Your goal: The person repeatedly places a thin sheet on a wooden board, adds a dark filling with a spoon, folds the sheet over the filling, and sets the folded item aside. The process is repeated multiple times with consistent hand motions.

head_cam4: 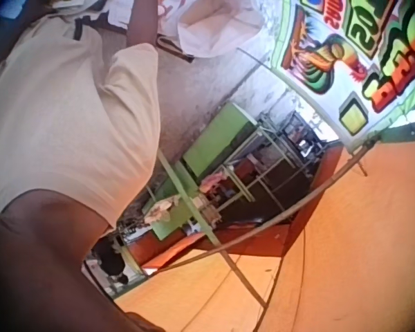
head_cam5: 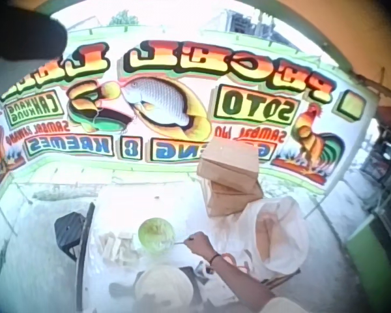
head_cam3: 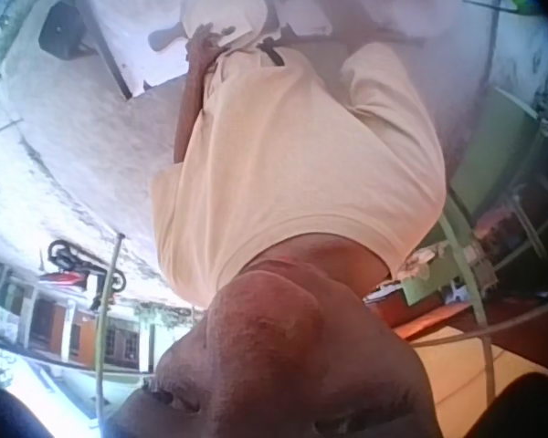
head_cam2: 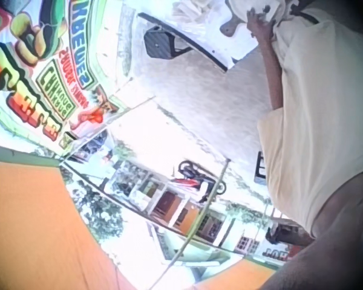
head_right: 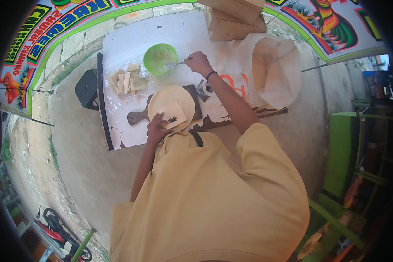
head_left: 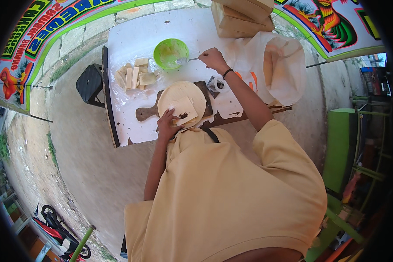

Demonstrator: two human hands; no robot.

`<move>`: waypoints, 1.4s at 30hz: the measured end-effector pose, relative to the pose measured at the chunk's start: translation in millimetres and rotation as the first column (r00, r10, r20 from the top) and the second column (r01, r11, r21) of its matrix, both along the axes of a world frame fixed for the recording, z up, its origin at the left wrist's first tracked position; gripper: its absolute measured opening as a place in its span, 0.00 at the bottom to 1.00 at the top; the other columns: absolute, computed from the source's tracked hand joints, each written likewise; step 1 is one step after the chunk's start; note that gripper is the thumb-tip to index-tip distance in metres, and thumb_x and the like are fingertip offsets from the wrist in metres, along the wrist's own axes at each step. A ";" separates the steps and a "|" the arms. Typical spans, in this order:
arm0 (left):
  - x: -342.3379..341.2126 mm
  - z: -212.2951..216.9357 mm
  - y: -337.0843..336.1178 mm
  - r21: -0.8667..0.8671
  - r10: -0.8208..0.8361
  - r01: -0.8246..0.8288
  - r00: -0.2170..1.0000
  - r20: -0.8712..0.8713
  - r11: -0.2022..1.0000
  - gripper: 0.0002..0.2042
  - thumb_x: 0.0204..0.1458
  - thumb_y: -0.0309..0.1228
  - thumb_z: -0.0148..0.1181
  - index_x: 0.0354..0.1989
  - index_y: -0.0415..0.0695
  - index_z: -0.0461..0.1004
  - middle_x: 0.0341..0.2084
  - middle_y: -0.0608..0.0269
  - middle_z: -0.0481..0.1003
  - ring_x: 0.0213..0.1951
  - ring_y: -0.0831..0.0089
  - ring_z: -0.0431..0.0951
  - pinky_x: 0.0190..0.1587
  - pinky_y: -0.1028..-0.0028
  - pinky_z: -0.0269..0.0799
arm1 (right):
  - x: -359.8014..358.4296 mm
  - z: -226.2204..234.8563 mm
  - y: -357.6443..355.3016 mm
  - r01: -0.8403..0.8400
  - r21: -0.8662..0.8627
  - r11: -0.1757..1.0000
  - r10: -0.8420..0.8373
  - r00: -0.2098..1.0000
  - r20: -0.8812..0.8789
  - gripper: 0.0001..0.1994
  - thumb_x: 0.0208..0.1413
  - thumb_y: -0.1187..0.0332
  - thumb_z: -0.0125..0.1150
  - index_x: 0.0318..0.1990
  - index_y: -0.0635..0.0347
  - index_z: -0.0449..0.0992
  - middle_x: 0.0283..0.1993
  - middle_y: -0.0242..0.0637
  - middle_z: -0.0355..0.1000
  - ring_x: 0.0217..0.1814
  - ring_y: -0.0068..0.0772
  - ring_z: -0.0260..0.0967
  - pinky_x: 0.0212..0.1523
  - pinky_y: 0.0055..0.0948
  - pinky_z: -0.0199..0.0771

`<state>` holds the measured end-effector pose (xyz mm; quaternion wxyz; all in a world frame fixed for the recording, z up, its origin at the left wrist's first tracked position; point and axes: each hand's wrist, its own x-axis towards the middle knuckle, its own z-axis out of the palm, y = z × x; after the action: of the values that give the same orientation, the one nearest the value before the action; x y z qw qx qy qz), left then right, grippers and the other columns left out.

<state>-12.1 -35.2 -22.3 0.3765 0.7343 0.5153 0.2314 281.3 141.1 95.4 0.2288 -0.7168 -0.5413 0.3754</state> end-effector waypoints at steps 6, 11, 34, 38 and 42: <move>2.3 -3.5 0.1 0.030 -0.010 0.013 0.996 -0.088 0.999 0.18 0.26 0.32 0.76 0.28 0.47 0.76 0.56 0.57 0.71 0.63 0.58 0.64 0.62 0.62 0.62 | 11.8 1.7 -63.0 -0.027 -0.036 0.999 0.019 0.977 -0.213 0.13 0.49 0.63 0.63 0.34 0.64 0.82 0.23 0.33 0.73 0.19 0.21 0.67 0.23 0.24 0.72; 1.0 -1.0 -3.0 -0.004 -0.027 0.026 0.997 -0.071 1.000 0.16 0.29 0.32 0.75 0.28 0.45 0.76 0.58 0.54 0.69 0.64 0.55 0.62 0.62 0.60 0.60 | -7.8 -8.1 -111.0 -0.287 0.010 0.958 0.287 0.957 -0.043 0.11 0.50 0.63 0.62 0.37 0.60 0.81 0.30 0.43 0.77 0.31 0.41 0.74 0.38 0.36 0.73; -0.1 -16.8 -7.1 -0.005 0.005 -0.005 0.996 -0.094 1.000 0.14 0.30 0.32 0.75 0.24 0.49 0.74 0.59 0.65 0.68 0.66 0.65 0.59 0.62 0.59 0.53 | 1.6 -3.9 -168.4 -0.478 0.014 0.878 0.478 0.878 0.023 0.10 0.54 0.65 0.58 0.37 0.62 0.79 0.29 0.47 0.75 0.32 0.47 0.73 0.37 0.39 0.71; 1.0 -18.0 -7.1 0.017 0.007 -0.005 0.997 -0.077 1.000 0.15 0.30 0.32 0.76 0.26 0.49 0.74 0.59 0.65 0.68 0.66 0.65 0.60 0.62 0.59 0.54 | -10.0 -10.8 -176.9 -0.503 0.056 0.862 0.504 0.864 0.002 0.10 0.54 0.65 0.57 0.37 0.61 0.79 0.29 0.48 0.75 0.32 0.48 0.73 0.37 0.39 0.72; 1.6 -18.0 -8.9 -0.022 0.057 -0.058 0.997 -0.053 0.998 0.28 0.28 0.33 0.77 0.44 0.50 0.73 0.55 0.65 0.71 0.65 0.65 0.61 0.61 0.59 0.55 | -25.2 -22.5 -179.3 -0.571 0.082 0.817 0.570 0.821 0.031 0.10 0.54 0.66 0.56 0.37 0.61 0.79 0.30 0.48 0.75 0.34 0.50 0.73 0.38 0.41 0.72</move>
<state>-10.5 -44.1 -40.3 0.3646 0.7206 0.5485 0.2168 256.1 -38.2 72.9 0.1359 -0.5119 -0.7475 0.4008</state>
